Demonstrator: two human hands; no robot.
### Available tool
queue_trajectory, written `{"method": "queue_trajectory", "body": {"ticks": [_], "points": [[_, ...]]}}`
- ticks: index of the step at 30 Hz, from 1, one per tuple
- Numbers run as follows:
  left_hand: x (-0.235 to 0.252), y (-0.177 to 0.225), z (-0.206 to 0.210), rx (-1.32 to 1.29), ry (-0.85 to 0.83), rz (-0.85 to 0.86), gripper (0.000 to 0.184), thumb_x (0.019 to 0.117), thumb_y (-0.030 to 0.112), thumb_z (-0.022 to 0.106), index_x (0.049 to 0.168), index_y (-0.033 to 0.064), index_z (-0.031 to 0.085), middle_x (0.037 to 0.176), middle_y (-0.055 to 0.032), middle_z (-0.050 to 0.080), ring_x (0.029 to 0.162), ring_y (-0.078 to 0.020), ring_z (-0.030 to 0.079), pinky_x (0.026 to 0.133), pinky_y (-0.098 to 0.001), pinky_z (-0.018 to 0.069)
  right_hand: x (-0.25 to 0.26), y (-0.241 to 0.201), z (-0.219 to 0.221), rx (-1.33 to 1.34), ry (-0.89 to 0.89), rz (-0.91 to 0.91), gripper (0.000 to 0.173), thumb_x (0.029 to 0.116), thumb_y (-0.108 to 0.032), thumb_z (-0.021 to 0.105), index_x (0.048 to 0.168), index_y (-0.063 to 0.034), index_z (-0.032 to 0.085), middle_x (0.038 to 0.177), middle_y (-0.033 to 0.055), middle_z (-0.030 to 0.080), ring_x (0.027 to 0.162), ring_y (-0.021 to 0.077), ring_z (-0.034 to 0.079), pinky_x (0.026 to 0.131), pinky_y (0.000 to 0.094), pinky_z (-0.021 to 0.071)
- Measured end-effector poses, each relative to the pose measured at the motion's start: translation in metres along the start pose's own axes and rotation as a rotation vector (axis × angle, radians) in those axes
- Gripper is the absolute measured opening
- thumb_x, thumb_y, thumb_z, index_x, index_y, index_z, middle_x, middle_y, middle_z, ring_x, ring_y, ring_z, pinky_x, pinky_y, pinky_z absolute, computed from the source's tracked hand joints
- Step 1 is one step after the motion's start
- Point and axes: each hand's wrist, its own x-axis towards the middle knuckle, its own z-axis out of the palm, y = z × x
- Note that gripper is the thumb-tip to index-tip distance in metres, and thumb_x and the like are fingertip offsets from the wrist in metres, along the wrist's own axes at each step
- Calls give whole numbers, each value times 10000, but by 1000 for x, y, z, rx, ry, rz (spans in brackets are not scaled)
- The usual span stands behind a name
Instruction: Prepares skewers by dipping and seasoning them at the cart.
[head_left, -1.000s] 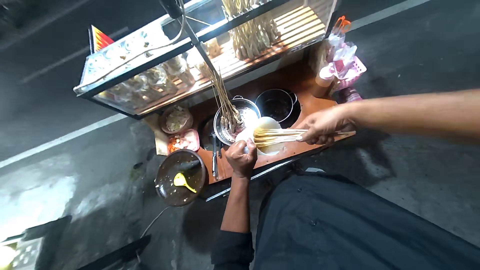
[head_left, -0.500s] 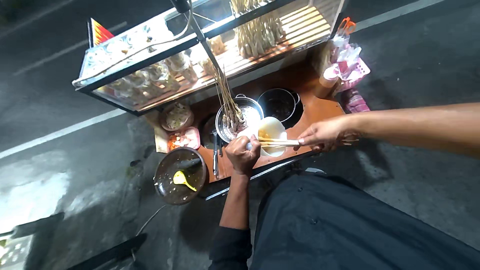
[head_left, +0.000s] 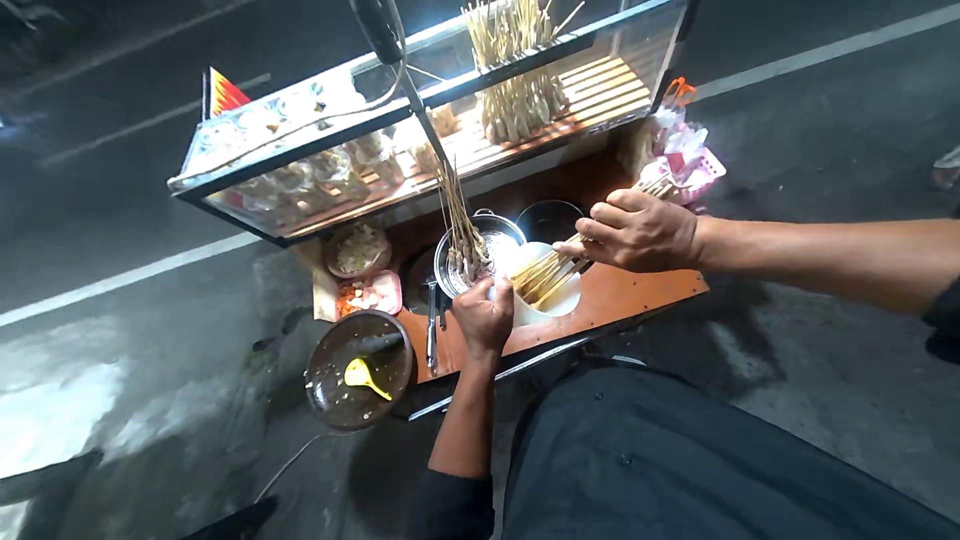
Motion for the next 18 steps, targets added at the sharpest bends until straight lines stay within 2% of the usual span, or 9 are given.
{"method": "queue_trajectory", "body": {"ticks": [3,5,7,9,11,12,14,16,18], "points": [[0,-3,-3,53,27,-4,530,990,467,497,547,176,474,470,62,422,410,-75,418,418,-310,358,-3,-17,-9,193,-380,113,499,982,43,525,1455,-112,558,1120,199,635,928,391,636,708,501,525],[-2,-6,-2,105,52,39,539,990,471,488,543,172,453,469,46,415,412,-99,423,421,-334,356,3,-38,-19,333,-607,257,525,974,-27,591,1479,-159,542,1184,205,618,908,397,650,682,525,554],[-9,-10,0,136,54,73,517,985,453,496,557,163,486,483,39,446,426,-112,454,431,-350,378,11,-53,-25,531,-777,398,361,999,-169,596,1355,-212,638,1085,107,659,821,296,690,672,489,586],[-18,-15,2,144,41,114,486,973,423,522,565,158,527,492,33,484,436,-113,488,435,-354,399,15,-59,-23,879,-905,546,244,1040,-330,592,1181,-155,688,904,67,695,802,229,685,730,470,566],[-24,-22,2,123,26,117,496,979,405,516,549,162,468,484,31,443,428,-110,458,429,-343,375,13,-54,-15,1197,-933,708,351,1001,-329,688,1229,-64,659,866,111,674,754,216,648,716,448,543],[-27,-24,0,107,18,104,508,988,405,503,545,164,444,481,34,426,423,-104,443,425,-332,364,11,-51,-11,1223,-920,748,438,978,-289,725,1334,-55,622,888,138,680,747,237,651,707,456,548],[-31,-30,-2,92,1,74,518,998,415,492,548,162,452,484,34,431,427,-106,447,430,-329,371,17,-42,-13,988,-967,681,443,989,-272,701,1366,-77,575,984,143,700,889,303,694,826,526,570],[-37,-35,1,69,-16,51,528,1003,442,486,555,162,486,490,38,452,438,-105,465,439,-333,389,22,-40,-21,716,-989,560,283,1012,-311,644,1240,-145,622,918,80,711,896,294,711,822,531,573],[-43,-38,10,40,-18,53,542,1006,446,484,546,159,473,486,34,450,432,-107,464,430,-332,392,18,-46,-26,648,-952,540,192,993,-315,661,1118,-170,676,810,35,696,799,253,710,740,506,587]]}}
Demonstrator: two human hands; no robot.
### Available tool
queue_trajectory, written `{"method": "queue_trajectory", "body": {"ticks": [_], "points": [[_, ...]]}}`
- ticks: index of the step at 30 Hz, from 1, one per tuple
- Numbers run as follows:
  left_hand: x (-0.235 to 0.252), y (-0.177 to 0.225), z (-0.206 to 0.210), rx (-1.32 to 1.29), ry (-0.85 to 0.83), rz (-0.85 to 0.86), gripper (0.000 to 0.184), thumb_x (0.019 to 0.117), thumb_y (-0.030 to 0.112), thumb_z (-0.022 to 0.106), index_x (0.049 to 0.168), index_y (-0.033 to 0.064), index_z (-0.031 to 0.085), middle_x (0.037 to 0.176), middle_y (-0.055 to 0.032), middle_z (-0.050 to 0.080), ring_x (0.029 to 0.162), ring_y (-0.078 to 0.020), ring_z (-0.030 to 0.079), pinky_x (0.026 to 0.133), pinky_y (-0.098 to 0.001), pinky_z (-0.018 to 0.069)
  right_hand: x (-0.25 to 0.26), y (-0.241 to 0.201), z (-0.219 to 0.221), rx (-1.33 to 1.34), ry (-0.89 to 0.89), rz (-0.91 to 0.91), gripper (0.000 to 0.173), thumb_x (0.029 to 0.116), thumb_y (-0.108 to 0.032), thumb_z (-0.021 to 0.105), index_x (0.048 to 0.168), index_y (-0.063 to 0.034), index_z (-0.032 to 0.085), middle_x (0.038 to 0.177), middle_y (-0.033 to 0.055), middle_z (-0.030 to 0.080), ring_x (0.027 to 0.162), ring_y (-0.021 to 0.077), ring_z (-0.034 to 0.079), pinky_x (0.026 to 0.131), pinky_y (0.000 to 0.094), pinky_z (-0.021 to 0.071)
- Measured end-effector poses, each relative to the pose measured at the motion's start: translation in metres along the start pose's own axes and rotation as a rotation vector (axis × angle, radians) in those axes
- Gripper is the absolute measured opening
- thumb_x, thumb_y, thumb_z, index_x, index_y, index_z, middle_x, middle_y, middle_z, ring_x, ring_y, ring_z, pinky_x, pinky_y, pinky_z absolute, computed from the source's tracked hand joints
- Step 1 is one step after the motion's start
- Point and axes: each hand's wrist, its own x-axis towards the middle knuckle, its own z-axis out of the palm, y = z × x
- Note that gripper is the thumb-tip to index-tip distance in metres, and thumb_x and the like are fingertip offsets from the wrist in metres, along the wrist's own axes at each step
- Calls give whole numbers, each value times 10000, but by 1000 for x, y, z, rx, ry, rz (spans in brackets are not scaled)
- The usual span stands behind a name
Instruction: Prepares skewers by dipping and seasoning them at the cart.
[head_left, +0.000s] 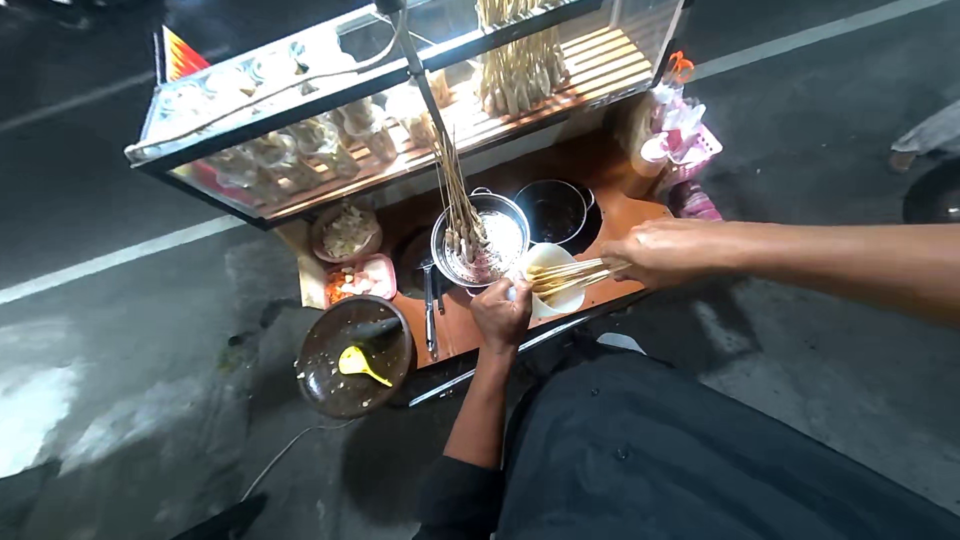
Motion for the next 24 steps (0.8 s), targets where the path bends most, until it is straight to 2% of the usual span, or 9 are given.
{"method": "queue_trajectory", "body": {"ticks": [5,9,14,24], "points": [[-17,-1,24,-117,-9,-75,538,1023,435,509,570,145,506,501,30,469,439,-98,471,433,-322,415,-23,19,-6,81,-3,6,216,992,-363,679,1010,-149,703,716,4,653,675,181,668,655,445,576],[-25,1,51,-263,4,-153,552,1026,480,521,576,162,479,507,45,451,445,-83,456,449,-304,412,-28,59,-11,18,16,35,195,979,-352,688,904,-172,686,662,-8,628,631,184,654,615,459,567],[-30,8,84,-314,-52,-192,530,1051,470,485,642,139,554,556,30,523,501,-94,530,498,-321,473,-28,103,-5,14,3,60,182,964,-323,710,875,-167,678,669,0,630,635,194,652,610,467,565],[-30,20,128,-262,-72,-276,518,1071,387,462,633,124,551,554,27,528,510,-86,540,513,-309,473,-5,173,10,87,-20,-33,199,981,-354,686,877,-184,680,653,-23,622,621,163,641,602,442,558]]}}
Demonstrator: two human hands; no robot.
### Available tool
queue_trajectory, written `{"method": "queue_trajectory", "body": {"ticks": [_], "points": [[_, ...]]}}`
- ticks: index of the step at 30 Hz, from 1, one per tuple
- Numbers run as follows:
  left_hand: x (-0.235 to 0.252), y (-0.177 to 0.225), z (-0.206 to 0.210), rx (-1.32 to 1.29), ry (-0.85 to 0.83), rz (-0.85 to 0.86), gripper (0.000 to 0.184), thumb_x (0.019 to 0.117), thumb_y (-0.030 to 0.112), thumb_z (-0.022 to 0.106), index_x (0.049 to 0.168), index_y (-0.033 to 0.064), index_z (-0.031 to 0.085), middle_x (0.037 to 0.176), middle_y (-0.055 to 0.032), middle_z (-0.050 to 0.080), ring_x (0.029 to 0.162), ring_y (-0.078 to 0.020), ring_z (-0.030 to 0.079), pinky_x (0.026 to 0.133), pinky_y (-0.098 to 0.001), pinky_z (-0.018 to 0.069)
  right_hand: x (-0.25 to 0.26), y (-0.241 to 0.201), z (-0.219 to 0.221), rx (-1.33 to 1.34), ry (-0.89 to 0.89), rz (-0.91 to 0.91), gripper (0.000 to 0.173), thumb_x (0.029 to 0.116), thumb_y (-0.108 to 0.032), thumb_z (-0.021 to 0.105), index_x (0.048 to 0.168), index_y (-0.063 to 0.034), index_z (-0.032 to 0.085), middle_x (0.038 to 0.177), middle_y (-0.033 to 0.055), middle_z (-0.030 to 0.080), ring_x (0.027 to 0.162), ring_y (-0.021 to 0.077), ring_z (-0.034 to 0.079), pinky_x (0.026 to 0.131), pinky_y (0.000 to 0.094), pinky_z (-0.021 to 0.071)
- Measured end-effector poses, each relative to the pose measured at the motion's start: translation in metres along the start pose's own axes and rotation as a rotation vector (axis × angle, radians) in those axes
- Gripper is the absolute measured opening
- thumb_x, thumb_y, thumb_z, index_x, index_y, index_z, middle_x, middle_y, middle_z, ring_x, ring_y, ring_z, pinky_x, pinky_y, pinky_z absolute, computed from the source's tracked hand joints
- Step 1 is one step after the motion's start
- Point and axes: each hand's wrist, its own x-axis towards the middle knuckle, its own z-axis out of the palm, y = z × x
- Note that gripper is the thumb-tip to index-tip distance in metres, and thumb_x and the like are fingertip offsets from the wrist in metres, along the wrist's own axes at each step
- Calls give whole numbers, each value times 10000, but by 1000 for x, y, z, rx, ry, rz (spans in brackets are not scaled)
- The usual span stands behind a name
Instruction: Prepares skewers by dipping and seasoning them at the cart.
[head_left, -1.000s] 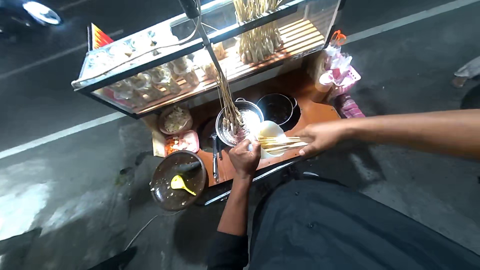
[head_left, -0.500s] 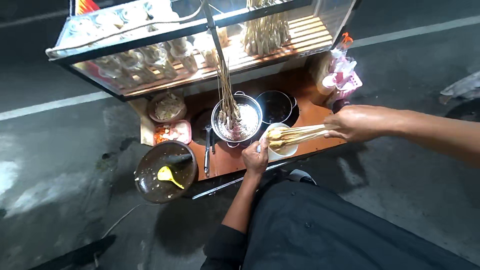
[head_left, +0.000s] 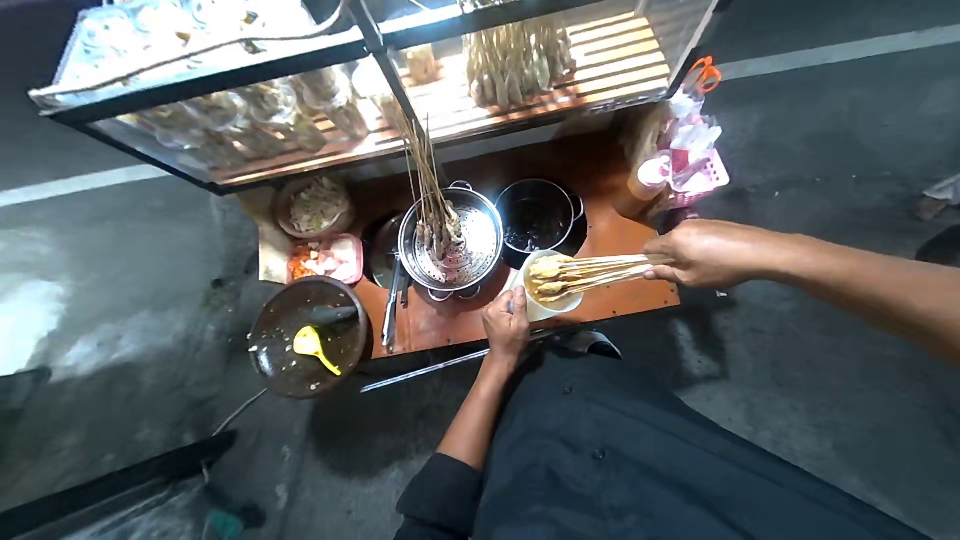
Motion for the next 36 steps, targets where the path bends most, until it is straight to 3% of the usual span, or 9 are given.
{"method": "queue_trajectory", "body": {"ticks": [4,11,14,17,19,21,26,30,36], "points": [[2,-1,11,-10,11,-29,520,1075,391,457,644,121,562,563,27,536,516,-88,544,521,-307,481,9,20,4,68,-31,-29,222,997,-364,663,871,-182,671,647,-28,616,611,150,633,602,427,554],[5,0,16,12,4,-60,514,1067,386,450,668,104,610,582,18,561,545,-91,565,554,-322,501,29,45,17,401,-158,0,199,1026,-298,651,980,-116,718,773,-2,747,643,137,694,665,397,592],[5,-2,16,-7,-21,-7,508,1058,367,458,641,105,583,577,16,543,543,-91,548,551,-313,485,39,33,14,468,-223,8,242,1065,-290,582,1066,-93,722,820,28,755,589,153,678,602,382,597],[4,-4,19,-30,-52,37,509,1049,368,468,638,96,596,594,-1,576,565,-102,579,572,-321,513,48,7,-4,411,-339,-19,370,1059,-167,577,1419,-82,556,1035,118,745,799,247,736,766,458,620],[1,-6,20,-42,-60,43,504,1046,358,468,635,92,589,603,-11,577,584,-116,589,586,-331,519,52,-7,-16,261,-386,-56,539,999,-129,666,1501,-83,476,1231,152,697,1028,312,711,920,535,566],[-1,-7,17,-66,-51,39,484,1042,331,470,647,86,606,614,-12,592,594,-115,599,592,-327,524,52,-8,-31,174,-394,-74,544,990,-172,692,1491,-90,495,1280,148,677,1113,328,682,992,561,522],[-3,-7,2,-171,-8,8,461,1052,331,475,718,76,666,699,-22,683,662,-103,667,634,-325,569,17,26,-57,533,-113,-6,275,1062,-160,570,1326,-99,619,1076,86,741,836,208,734,789,430,628],[-1,-9,-10,-212,39,9,452,1055,335,479,709,100,649,620,27,596,567,-64,570,557,-279,499,-22,26,-40,1030,268,82,302,1087,-163,404,1275,-66,619,1125,118,747,927,230,753,840,394,634],[0,-7,-16,-248,51,47,473,1063,330,463,683,99,625,597,47,577,552,-22,552,547,-230,481,-54,-11,20,867,906,144,182,1023,-189,612,1158,-83,671,1022,11,716,870,122,716,807,321,633]]}}
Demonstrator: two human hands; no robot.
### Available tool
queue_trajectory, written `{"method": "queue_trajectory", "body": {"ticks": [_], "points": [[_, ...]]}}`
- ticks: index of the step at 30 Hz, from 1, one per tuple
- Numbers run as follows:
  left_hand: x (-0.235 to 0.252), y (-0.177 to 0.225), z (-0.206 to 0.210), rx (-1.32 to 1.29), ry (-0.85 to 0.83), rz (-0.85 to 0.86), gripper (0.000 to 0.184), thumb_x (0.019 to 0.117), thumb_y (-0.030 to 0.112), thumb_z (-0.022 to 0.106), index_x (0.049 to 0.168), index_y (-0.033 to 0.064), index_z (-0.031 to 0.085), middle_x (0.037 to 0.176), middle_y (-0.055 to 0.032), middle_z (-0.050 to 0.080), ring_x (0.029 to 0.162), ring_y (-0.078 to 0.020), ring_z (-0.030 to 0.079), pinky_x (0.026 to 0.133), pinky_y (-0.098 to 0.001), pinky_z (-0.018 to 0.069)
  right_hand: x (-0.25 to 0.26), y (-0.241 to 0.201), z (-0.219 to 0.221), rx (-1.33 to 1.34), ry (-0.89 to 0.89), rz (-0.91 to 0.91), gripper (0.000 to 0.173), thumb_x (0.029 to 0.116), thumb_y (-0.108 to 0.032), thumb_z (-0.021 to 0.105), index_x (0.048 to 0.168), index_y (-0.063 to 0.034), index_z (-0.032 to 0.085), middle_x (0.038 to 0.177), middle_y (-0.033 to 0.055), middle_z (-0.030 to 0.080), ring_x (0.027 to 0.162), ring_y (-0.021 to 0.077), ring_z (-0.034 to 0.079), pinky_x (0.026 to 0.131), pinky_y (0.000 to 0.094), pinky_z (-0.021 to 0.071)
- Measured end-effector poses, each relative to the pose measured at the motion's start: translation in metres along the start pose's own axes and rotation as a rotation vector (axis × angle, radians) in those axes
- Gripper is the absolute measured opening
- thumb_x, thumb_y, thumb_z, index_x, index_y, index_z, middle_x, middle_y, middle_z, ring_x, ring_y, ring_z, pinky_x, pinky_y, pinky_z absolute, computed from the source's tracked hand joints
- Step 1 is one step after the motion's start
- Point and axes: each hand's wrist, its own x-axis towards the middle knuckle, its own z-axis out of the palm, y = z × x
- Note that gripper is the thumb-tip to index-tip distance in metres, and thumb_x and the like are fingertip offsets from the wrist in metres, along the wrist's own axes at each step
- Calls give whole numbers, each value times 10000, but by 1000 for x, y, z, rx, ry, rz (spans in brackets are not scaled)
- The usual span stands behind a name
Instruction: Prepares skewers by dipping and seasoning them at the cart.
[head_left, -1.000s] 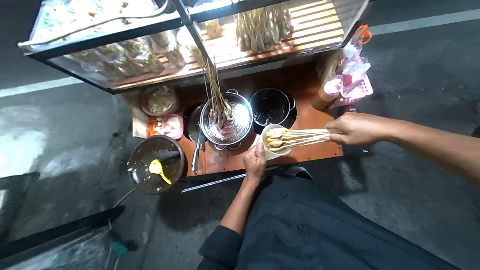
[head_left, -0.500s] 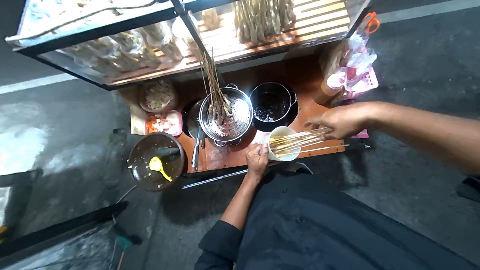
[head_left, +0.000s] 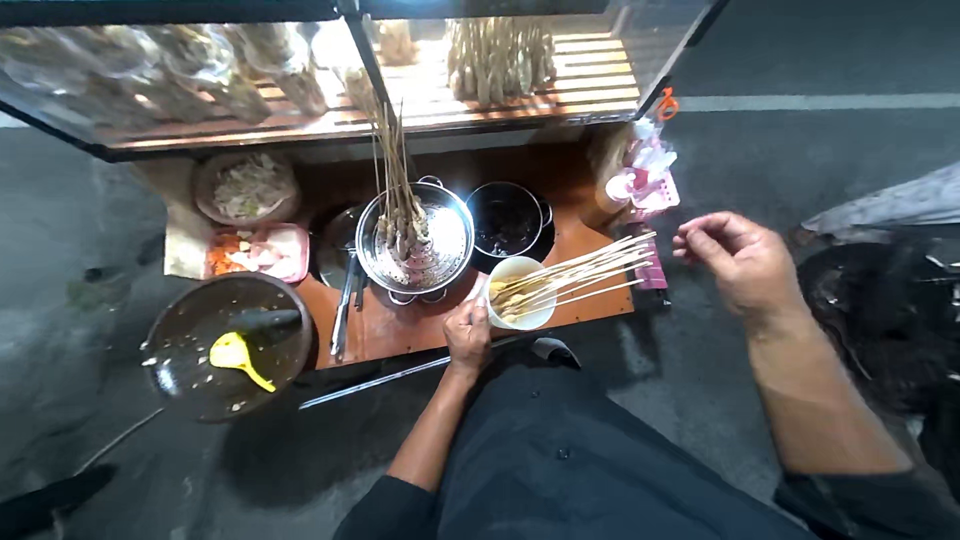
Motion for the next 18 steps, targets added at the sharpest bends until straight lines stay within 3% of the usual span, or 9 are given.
{"method": "queue_trajectory", "body": {"ticks": [4,7,9,13,18], "points": [[0,6,-1,-20,-25,6,479,1068,335,453,671,110,599,588,61,551,546,-8,531,537,-214,459,-27,2,19,-95,81,-168,203,1019,-136,594,1174,-55,697,1070,34,738,883,121,726,785,305,638],[1,10,0,-22,-35,16,494,1073,358,451,673,114,605,595,54,564,555,-20,549,548,-227,477,-38,6,30,-258,59,-301,351,988,-78,509,1283,-72,700,1267,71,672,1115,149,664,920,324,594],[0,11,-1,-4,-33,4,480,1069,360,460,681,119,608,602,48,566,558,-38,555,553,-248,489,-46,10,36,-260,67,-322,349,982,-97,529,1290,-72,693,1301,86,650,1147,170,649,927,334,591],[-1,13,-7,10,-37,57,478,1055,363,480,645,127,555,595,27,540,545,-71,533,524,-270,470,-57,19,53,-139,210,-264,259,997,-146,626,1233,-48,670,1161,64,671,971,130,679,833,307,605],[-1,19,-11,-6,-49,147,516,1049,393,486,609,127,522,597,13,514,570,-98,527,535,-281,459,-62,15,57,90,213,-165,183,983,-167,660,1152,-98,655,1117,-17,668,936,86,666,819,270,594]]}}
